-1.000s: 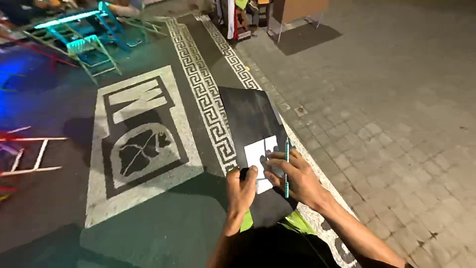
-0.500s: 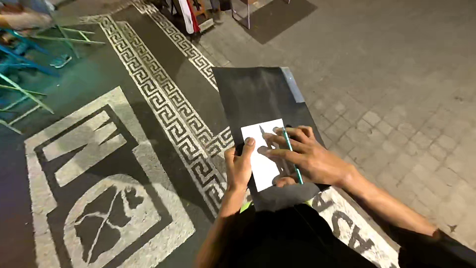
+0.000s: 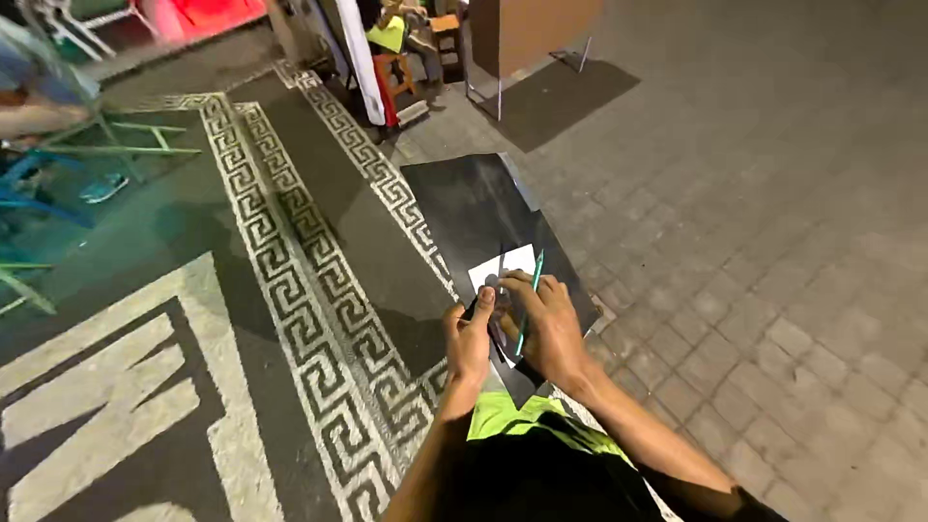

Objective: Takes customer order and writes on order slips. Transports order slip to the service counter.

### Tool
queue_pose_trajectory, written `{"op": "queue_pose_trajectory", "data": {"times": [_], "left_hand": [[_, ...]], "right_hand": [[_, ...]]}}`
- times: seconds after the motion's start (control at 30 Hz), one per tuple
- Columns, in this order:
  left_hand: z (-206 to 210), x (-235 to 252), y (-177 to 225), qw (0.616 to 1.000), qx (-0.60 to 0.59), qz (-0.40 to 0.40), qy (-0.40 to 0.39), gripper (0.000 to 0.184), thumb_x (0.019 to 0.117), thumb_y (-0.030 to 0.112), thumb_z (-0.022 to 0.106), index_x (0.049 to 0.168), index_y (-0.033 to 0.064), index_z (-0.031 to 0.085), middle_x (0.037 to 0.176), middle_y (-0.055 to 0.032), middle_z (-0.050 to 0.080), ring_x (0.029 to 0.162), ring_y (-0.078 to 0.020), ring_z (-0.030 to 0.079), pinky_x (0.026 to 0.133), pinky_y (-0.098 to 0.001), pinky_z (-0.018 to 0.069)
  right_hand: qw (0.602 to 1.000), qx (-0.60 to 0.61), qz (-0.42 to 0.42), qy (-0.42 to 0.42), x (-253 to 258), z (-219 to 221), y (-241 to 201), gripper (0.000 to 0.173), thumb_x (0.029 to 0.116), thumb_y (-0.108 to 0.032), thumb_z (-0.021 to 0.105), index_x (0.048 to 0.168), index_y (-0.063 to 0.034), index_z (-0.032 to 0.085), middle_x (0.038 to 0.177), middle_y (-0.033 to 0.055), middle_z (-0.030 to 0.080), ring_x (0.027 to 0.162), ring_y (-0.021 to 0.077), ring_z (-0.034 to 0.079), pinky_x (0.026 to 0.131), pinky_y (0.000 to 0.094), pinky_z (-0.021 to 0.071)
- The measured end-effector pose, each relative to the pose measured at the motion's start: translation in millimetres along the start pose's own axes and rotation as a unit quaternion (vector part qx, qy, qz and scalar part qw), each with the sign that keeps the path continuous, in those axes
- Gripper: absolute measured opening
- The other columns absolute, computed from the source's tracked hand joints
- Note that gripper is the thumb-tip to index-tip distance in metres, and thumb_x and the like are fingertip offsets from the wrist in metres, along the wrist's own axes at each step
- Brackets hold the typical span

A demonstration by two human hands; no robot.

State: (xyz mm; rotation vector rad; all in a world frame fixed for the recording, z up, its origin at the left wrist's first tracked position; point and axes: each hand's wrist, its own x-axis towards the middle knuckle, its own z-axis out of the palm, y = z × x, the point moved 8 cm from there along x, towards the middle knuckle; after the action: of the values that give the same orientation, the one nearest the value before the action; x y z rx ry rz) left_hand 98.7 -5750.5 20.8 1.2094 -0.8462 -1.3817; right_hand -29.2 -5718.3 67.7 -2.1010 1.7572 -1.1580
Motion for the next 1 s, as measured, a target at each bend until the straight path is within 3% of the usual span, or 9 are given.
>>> {"op": "queue_pose_trajectory", "data": {"times": [0.17, 0.3, 0.37, 0.47, 0.53, 0.67, 0.73, 0.87, 1.0], "left_hand": [[69, 175, -2, 0.996, 0.058, 0.072, 0.007, 0.025, 0.0995, 0.017, 0.059, 0.079, 0.0052, 0.067, 0.068, 0.0027, 0.064, 0.064, -0.005, 0.063, 0.063, -0.0246, 0.0555], [132, 302, 25, 0.987, 0.065, 0.131, -0.062, 0.018, 0.0999, 0.011, 0.058, 0.086, 0.0031, 0.068, 0.073, 0.0052, 0.069, 0.07, -0.0007, 0.068, 0.069, -0.0229, 0.0598], [165, 356, 34, 0.99, 0.033, 0.101, -0.092, 0.018, 0.0985, 0.008, 0.061, 0.082, 0.0054, 0.067, 0.066, 0.0069, 0.065, 0.059, 0.0009, 0.062, 0.058, -0.0195, 0.0557], [211, 429, 42, 0.989, 0.029, 0.088, -0.113, 0.02, 0.0975, 0.008, 0.063, 0.078, 0.0038, 0.068, 0.063, 0.0037, 0.067, 0.056, -0.002, 0.064, 0.055, -0.0217, 0.0571], [236, 478, 43, 0.985, 0.079, 0.103, -0.117, 0.022, 0.1004, 0.011, 0.059, 0.084, 0.002, 0.069, 0.069, 0.0012, 0.069, 0.065, -0.004, 0.068, 0.064, -0.0245, 0.0605], [298, 588, 42, 0.977, 0.083, 0.157, -0.115, 0.021, 0.0992, 0.006, 0.056, 0.084, 0.0024, 0.069, 0.075, 0.0022, 0.071, 0.073, -0.0009, 0.07, 0.07, -0.0215, 0.0602], [338, 648, 34, 0.974, 0.067, 0.174, -0.13, 0.019, 0.0995, 0.004, 0.057, 0.086, 0.0014, 0.07, 0.077, 0.0014, 0.073, 0.074, -0.002, 0.071, 0.072, -0.0226, 0.0615], [424, 784, -7, 0.966, 0.055, 0.204, -0.149, 0.022, 0.0969, 0.002, 0.054, 0.081, 0.0058, 0.069, 0.074, 0.0074, 0.07, 0.073, 0.0033, 0.067, 0.071, -0.0181, 0.0577], [515, 930, -65, 0.96, 0.018, 0.223, -0.166, 0.024, 0.0954, 0.001, 0.052, 0.081, 0.007, 0.07, 0.076, 0.0079, 0.072, 0.075, 0.0022, 0.069, 0.075, -0.0205, 0.0593]], "right_hand": [[0.982, 0.072, -0.06, 0.165, 120, 56, 112, 0.022, 0.1029, -0.029, 0.056, 0.114, -0.0144, 0.068, 0.127, 0.0122, 0.068, 0.118, 0.0238, 0.062, 0.101, 0.0388, 0.0489], [0.972, 0.088, -0.093, 0.198, 241, 36, 164, 0.058, 0.1104, -0.049, 0.022, 0.122, -0.0113, 0.064, 0.112, 0.0077, 0.072, 0.111, 0.0178, 0.065, 0.1, 0.0349, 0.0501], [0.965, 0.128, -0.098, 0.206, 299, 24, 176, 0.062, 0.1098, -0.052, 0.019, 0.125, -0.0088, 0.06, 0.108, 0.0071, 0.071, 0.108, 0.0136, 0.066, 0.098, 0.0313, 0.0525], [0.961, 0.172, -0.076, 0.2, 391, 32, 218, 0.058, 0.1111, -0.045, 0.029, 0.127, 0.001, 0.061, 0.118, 0.0145, 0.07, 0.116, 0.0165, 0.065, 0.104, 0.0347, 0.0516], [0.957, 0.171, -0.043, 0.229, 441, 45, 269, 0.057, 0.1107, -0.045, 0.033, 0.122, 0.0007, 0.065, 0.117, 0.013, 0.07, 0.114, 0.0151, 0.066, 0.103, 0.0351, 0.0541], [0.942, 0.187, -0.077, 0.269, 529, 63, 370, 0.043, 0.1109, -0.039, 0.038, 0.124, -0.0082, 0.066, 0.113, 0.0057, 0.074, 0.108, 0.012, 0.069, 0.096, 0.0319, 0.0577], [0.933, 0.222, -0.103, 0.264, 574, 72, 423, 0.034, 0.1096, -0.036, 0.044, 0.127, -0.0153, 0.065, 0.109, 0.0024, 0.074, 0.097, 0.0105, 0.071, 0.083, 0.029, 0.061], [0.907, 0.323, -0.091, 0.256, 668, 94, 559, 0.019, 0.1047, -0.03, 0.059, 0.105, -0.0164, 0.072, 0.087, -0.0048, 0.073, 0.074, 0.0038, 0.07, 0.064, 0.0222, 0.0615], [0.913, 0.322, -0.112, 0.227, 774, 129, 707, 0.011, 0.098, -0.019, 0.069, 0.107, -0.0128, 0.07, 0.084, -0.0049, 0.072, 0.072, 0.0008, 0.068, 0.064, 0.0193, 0.0602]]}}
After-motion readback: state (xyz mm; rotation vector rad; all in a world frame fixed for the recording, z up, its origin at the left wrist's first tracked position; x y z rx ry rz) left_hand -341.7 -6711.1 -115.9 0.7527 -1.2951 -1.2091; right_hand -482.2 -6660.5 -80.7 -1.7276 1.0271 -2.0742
